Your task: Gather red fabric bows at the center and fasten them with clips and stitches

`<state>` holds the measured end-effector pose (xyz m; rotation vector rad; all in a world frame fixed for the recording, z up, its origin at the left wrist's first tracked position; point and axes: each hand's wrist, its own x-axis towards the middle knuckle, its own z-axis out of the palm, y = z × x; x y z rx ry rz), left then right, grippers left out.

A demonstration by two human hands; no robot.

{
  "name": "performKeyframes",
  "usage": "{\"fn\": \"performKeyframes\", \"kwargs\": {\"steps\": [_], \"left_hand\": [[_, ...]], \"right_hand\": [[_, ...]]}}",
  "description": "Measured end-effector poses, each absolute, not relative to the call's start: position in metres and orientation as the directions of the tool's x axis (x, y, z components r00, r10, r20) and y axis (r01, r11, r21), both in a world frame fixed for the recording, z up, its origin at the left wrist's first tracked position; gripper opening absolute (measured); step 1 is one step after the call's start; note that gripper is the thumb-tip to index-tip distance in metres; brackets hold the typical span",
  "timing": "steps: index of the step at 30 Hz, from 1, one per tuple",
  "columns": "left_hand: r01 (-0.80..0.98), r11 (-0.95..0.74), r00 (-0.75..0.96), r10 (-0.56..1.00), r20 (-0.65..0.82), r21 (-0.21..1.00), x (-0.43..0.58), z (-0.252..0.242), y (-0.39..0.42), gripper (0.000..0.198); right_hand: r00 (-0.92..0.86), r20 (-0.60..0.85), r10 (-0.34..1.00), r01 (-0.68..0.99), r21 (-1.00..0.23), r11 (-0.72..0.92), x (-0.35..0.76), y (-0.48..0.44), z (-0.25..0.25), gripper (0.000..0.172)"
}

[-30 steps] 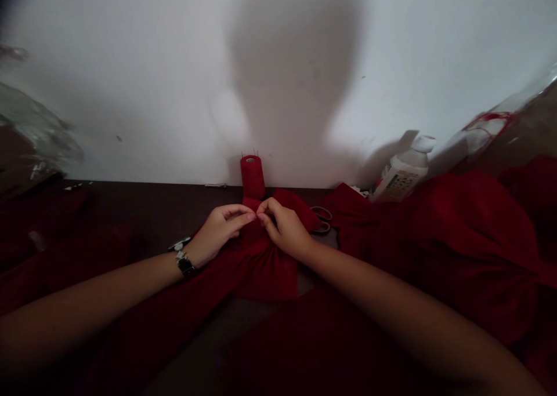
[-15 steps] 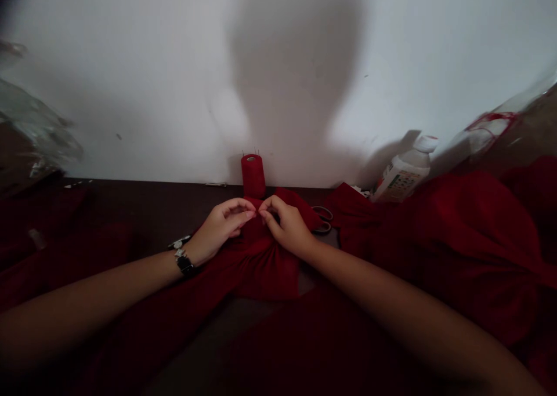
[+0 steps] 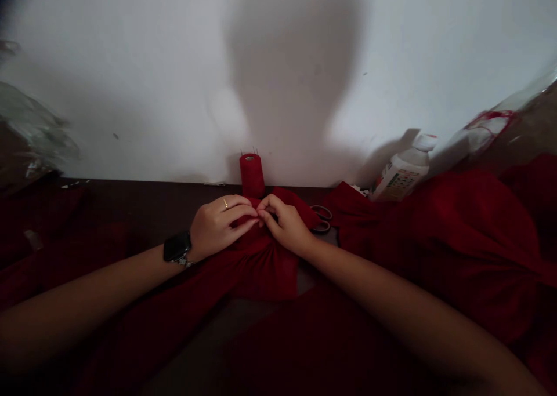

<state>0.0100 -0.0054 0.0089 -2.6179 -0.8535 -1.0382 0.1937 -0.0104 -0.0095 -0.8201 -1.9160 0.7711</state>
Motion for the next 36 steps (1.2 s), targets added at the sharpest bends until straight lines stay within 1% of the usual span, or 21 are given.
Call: {"fn": "performKeyframes", "kwargs": {"steps": [4, 6, 8, 9, 10, 11, 12, 15, 17, 21, 25, 28, 31, 33, 36], "left_hand": [[0.547, -0.817, 0.657, 0.282, 0.699, -0.185, 0.008, 0.011, -0.004, 0.013], [0.531, -0.805, 0.688, 0.229, 0.688, -0.263, 0.008, 0.011, -0.005, 0.013], [0.525, -0.805, 0.697, 0.222, 0.682, -0.274, 0.008, 0.010, -0.005, 0.013], [0.523, -0.814, 0.695, 0.235, 0.680, -0.253, 0.008, 0.010, -0.005, 0.013], [0.522, -0.827, 0.686, 0.262, 0.679, -0.208, 0.009, 0.009, -0.006, 0.013], [0.524, -0.840, 0.668, 0.304, 0.679, -0.139, 0.010, 0.009, -0.006, 0.013], [0.525, -0.850, 0.641, 0.361, 0.677, -0.044, 0.011, 0.009, -0.006, 0.013], [0.508, -0.799, 0.514, 0.581, 0.631, 0.322, 0.015, 0.012, -0.008, 0.010], [0.466, -0.719, 0.437, 0.693, 0.573, 0.515, 0.018, 0.015, -0.009, 0.008], [0.352, -0.557, 0.368, 0.821, 0.436, 0.752, 0.020, 0.017, -0.008, 0.010], [0.241, -0.355, 0.335, 0.904, 0.266, 0.903, 0.021, 0.015, -0.009, 0.014], [0.203, -0.139, 0.284, 0.956, 0.078, 0.969, 0.022, 0.016, -0.012, 0.018], [0.133, 0.043, 0.264, 0.962, -0.078, 0.990, 0.023, 0.017, -0.015, 0.021], [0.059, 0.112, 0.287, 0.950, -0.124, 0.992, 0.024, 0.017, -0.016, 0.021], [-0.040, 0.176, 0.326, 0.933, -0.154, 0.984, 0.024, 0.015, -0.015, 0.021]], "right_hand": [[-0.398, 0.486, 0.778, 0.216, -0.774, 0.595, 0.194, -0.010, -0.010, 0.008], [-0.398, 0.489, 0.776, 0.215, -0.773, 0.597, 0.194, -0.010, -0.010, 0.008], [-0.398, 0.489, 0.776, 0.223, -0.769, 0.599, 0.194, -0.010, -0.010, 0.007], [-0.397, 0.490, 0.776, 0.229, -0.766, 0.601, 0.194, -0.010, -0.010, 0.007], [-0.396, 0.492, 0.775, 0.236, -0.762, 0.604, 0.193, -0.010, -0.010, 0.007], [-0.393, 0.496, 0.775, 0.245, -0.756, 0.608, 0.193, -0.010, -0.010, 0.007], [-0.386, 0.502, 0.774, 0.255, -0.749, 0.612, 0.193, -0.010, -0.010, 0.006], [-0.366, 0.516, 0.775, 0.281, -0.733, 0.620, 0.193, -0.011, -0.009, 0.006], [-0.353, 0.520, 0.778, 0.294, -0.728, 0.619, 0.193, -0.012, -0.008, 0.006], [-0.332, 0.528, 0.782, 0.326, -0.714, 0.620, 0.192, -0.014, -0.007, 0.005], [-0.322, 0.533, 0.782, 0.361, -0.695, 0.622, 0.192, -0.015, -0.008, 0.006], [-0.321, 0.538, 0.779, 0.388, -0.676, 0.627, 0.192, -0.015, -0.009, 0.005], [-0.318, 0.555, 0.769, 0.395, -0.659, 0.640, 0.192, -0.014, -0.010, 0.005], [-0.315, 0.569, 0.760, 0.400, -0.646, 0.650, 0.192, -0.014, -0.010, 0.005], [-0.309, 0.589, 0.747, 0.437, -0.610, 0.662, 0.193, -0.015, -0.010, 0.004]]}}
